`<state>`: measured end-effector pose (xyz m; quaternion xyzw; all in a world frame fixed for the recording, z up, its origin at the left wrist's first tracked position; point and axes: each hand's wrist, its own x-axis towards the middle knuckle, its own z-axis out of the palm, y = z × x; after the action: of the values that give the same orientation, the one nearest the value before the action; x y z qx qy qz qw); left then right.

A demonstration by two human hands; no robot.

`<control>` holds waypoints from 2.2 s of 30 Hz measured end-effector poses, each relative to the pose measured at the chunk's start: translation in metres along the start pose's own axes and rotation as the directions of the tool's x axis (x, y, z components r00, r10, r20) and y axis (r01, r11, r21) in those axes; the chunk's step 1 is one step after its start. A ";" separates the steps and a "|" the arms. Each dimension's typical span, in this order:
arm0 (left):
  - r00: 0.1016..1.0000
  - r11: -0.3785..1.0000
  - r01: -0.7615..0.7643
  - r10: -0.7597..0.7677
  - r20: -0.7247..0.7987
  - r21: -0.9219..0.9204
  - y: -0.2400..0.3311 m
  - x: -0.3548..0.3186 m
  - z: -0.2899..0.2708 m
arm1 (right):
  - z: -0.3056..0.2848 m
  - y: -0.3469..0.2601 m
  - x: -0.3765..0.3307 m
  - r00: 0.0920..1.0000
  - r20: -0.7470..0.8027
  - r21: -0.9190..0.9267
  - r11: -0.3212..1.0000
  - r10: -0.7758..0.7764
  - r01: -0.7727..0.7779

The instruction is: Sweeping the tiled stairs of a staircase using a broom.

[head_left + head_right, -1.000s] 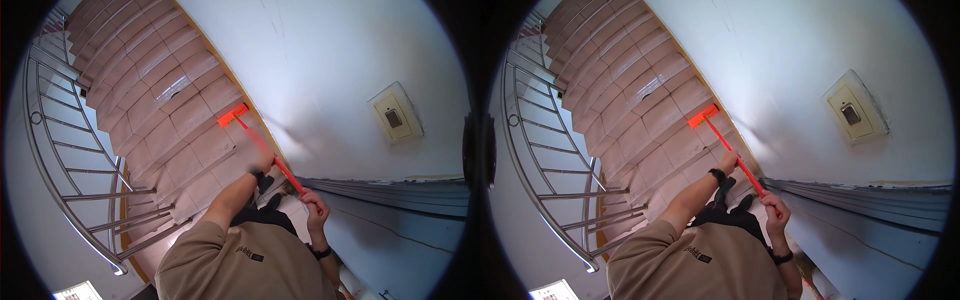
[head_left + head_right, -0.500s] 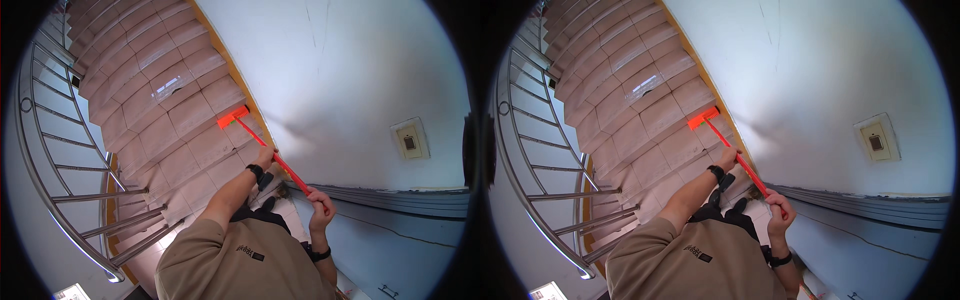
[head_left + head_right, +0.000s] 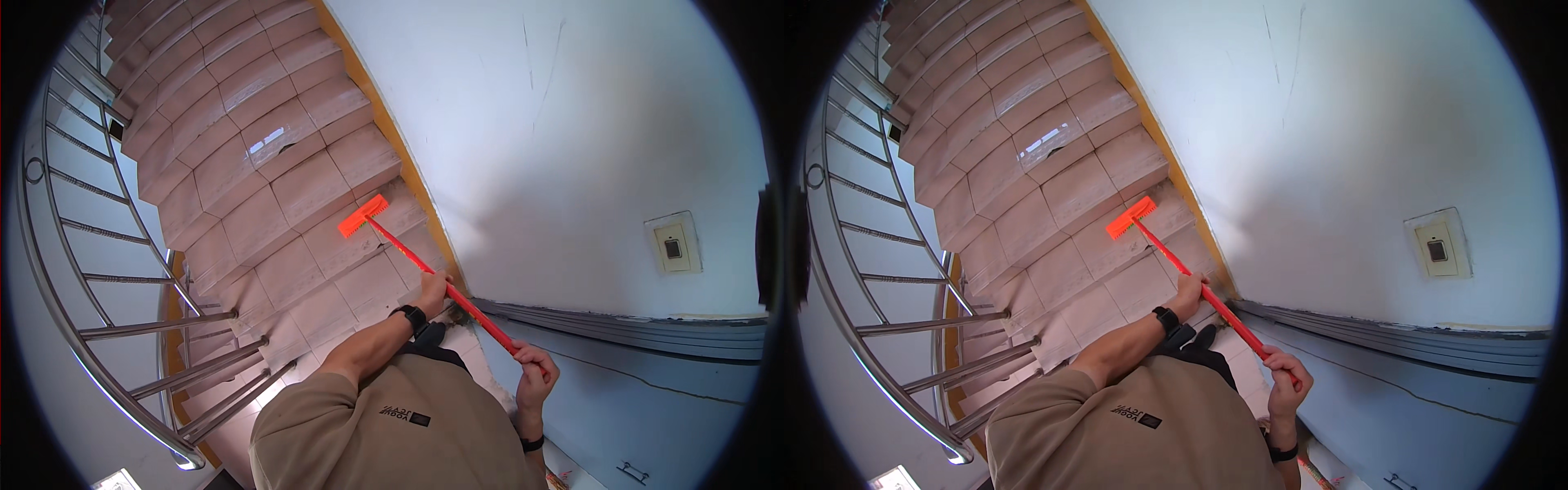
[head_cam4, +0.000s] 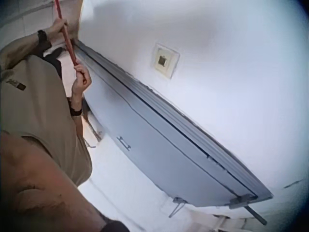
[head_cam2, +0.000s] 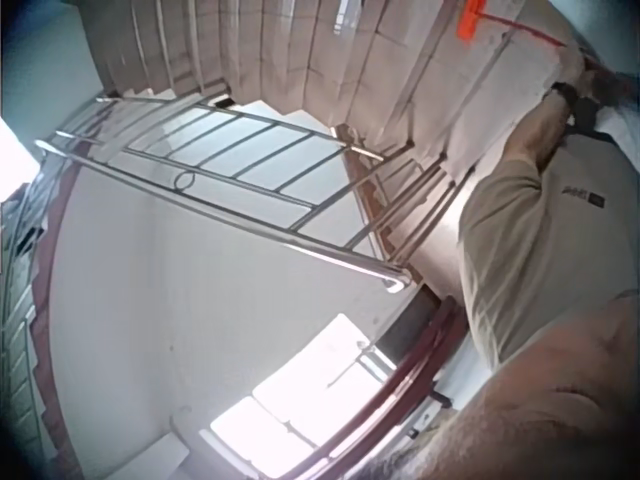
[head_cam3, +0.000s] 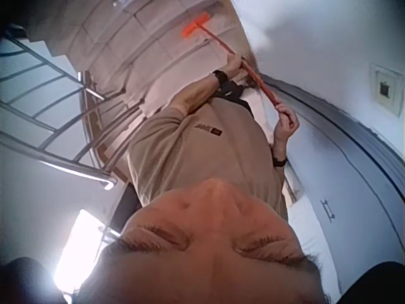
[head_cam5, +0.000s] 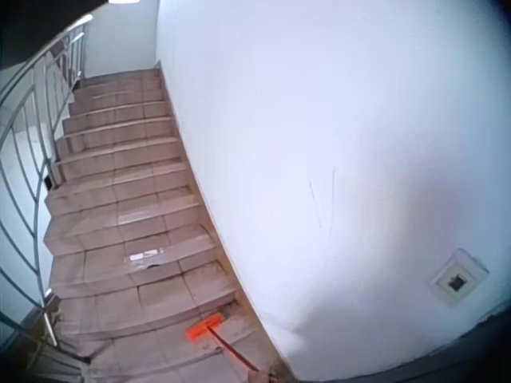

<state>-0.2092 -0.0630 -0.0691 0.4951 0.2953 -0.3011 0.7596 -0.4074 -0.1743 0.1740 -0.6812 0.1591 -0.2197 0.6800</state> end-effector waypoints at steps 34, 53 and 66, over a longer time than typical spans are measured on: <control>0.987 0.986 0.095 -0.111 0.116 0.137 0.033 0.009 0.022 | 0.020 -0.023 0.022 0.983 0.102 -0.273 0.946 -0.154 0.177; 0.990 0.990 0.098 -0.087 -0.108 0.098 0.014 0.087 -0.062 | 0.010 -0.030 -0.016 0.986 0.163 -0.162 0.987 0.039 -0.012; 0.984 0.985 0.165 -0.161 0.077 -0.048 -0.023 0.055 -0.030 | -0.019 -0.052 -0.005 0.984 0.163 -0.083 0.993 -0.070 0.085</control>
<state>-0.1956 -0.0521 -0.1333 0.4371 0.3151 -0.3719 0.7559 -0.4255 -0.1865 0.2250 -0.7321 0.0870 -0.1832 0.6504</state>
